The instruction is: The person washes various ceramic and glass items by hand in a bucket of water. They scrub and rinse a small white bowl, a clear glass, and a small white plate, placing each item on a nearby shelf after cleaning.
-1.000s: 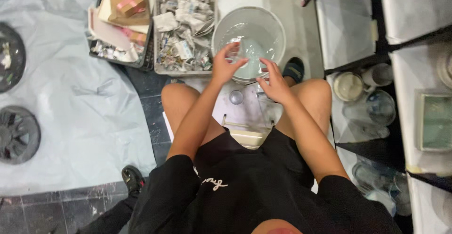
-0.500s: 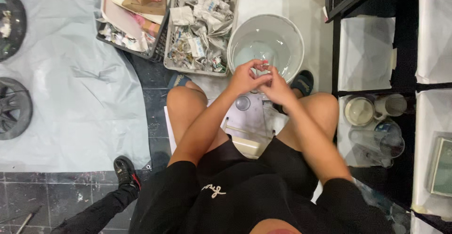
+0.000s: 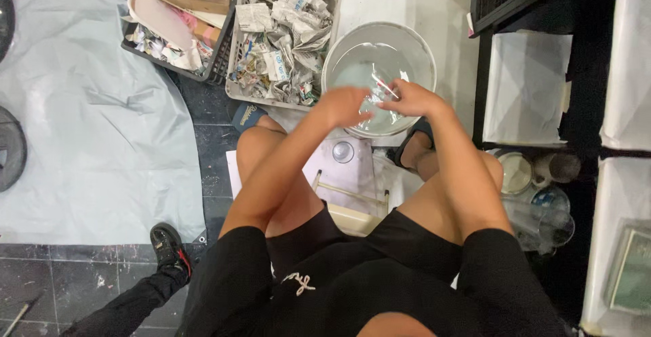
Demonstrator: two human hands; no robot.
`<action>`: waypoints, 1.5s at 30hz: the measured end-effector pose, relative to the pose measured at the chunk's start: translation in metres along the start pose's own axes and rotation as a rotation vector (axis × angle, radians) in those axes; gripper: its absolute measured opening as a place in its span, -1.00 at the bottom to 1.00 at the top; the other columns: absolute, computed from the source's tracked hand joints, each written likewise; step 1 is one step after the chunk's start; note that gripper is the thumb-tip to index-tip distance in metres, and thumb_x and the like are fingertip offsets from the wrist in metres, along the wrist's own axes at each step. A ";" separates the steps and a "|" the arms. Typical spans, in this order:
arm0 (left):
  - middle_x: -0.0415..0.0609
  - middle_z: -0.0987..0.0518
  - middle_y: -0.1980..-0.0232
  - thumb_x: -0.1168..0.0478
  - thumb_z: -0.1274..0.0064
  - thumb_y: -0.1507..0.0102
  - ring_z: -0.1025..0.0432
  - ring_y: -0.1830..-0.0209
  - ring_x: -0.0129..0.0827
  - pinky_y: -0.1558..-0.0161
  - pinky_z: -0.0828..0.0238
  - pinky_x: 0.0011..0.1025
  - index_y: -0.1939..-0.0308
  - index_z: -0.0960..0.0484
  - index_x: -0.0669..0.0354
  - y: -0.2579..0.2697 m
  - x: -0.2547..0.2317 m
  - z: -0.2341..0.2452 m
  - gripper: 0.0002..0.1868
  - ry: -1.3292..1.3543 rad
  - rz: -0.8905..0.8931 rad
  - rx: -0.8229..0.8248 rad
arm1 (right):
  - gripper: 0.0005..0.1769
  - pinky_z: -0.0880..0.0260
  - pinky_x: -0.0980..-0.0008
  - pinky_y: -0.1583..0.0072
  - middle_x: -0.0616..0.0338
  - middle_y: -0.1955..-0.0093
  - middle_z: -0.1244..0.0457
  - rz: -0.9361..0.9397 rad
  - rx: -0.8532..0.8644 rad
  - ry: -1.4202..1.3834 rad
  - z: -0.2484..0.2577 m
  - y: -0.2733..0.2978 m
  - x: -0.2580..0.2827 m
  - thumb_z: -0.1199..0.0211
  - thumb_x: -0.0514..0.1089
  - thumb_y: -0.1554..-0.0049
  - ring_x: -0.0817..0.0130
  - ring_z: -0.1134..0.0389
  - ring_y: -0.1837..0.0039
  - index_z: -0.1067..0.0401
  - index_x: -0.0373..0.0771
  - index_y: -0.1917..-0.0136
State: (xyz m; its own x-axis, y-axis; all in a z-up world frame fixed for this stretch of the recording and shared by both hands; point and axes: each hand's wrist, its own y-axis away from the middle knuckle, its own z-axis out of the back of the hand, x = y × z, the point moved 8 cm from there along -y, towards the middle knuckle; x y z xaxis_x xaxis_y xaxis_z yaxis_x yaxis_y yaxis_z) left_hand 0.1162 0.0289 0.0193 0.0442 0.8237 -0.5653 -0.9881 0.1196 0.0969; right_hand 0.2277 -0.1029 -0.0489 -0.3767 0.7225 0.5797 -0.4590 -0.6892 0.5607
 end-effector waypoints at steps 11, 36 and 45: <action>-0.01 -0.68 0.25 0.10 -0.25 -0.19 -0.59 0.19 -0.05 0.19 -0.49 -0.10 -0.05 -0.62 0.08 -0.018 0.064 0.049 -0.62 0.102 0.183 -0.359 | -0.16 -0.36 0.11 -0.23 -0.21 -0.11 -0.37 -0.069 0.053 0.249 0.009 -0.029 -0.008 -0.48 0.27 0.05 -0.09 -0.40 -0.20 -0.36 -0.34 -0.27; 0.07 -0.64 0.43 0.15 -0.23 -0.24 -0.54 0.38 0.09 0.31 -0.45 0.00 -0.60 0.00 0.08 -0.029 0.082 0.028 -0.04 0.110 0.246 -0.386 | -0.17 -0.39 0.12 -0.15 -0.19 -0.05 -0.39 -0.021 0.068 0.193 0.009 -0.022 0.017 -0.47 0.26 0.03 -0.05 -0.43 -0.13 -0.33 -0.34 -0.28; 0.10 -0.64 0.43 0.13 -0.24 -0.22 -0.54 0.40 0.12 0.31 -0.44 0.02 -0.57 -0.07 -0.01 -0.039 0.051 0.028 -0.08 0.164 0.216 -0.339 | -0.09 -0.42 0.12 -0.13 -0.21 -0.03 -0.39 0.030 0.111 0.150 0.002 -0.026 0.020 -0.31 0.42 -0.07 -0.02 -0.44 -0.10 -0.29 -0.33 -0.36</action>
State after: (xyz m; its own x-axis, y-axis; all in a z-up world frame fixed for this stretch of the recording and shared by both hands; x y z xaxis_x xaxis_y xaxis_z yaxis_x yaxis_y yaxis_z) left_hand 0.1607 0.0818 0.0101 -0.1663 0.7072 -0.6871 -0.9658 -0.2575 -0.0313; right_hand 0.2333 -0.0706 -0.0501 -0.5083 0.6961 0.5070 -0.3576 -0.7062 0.6110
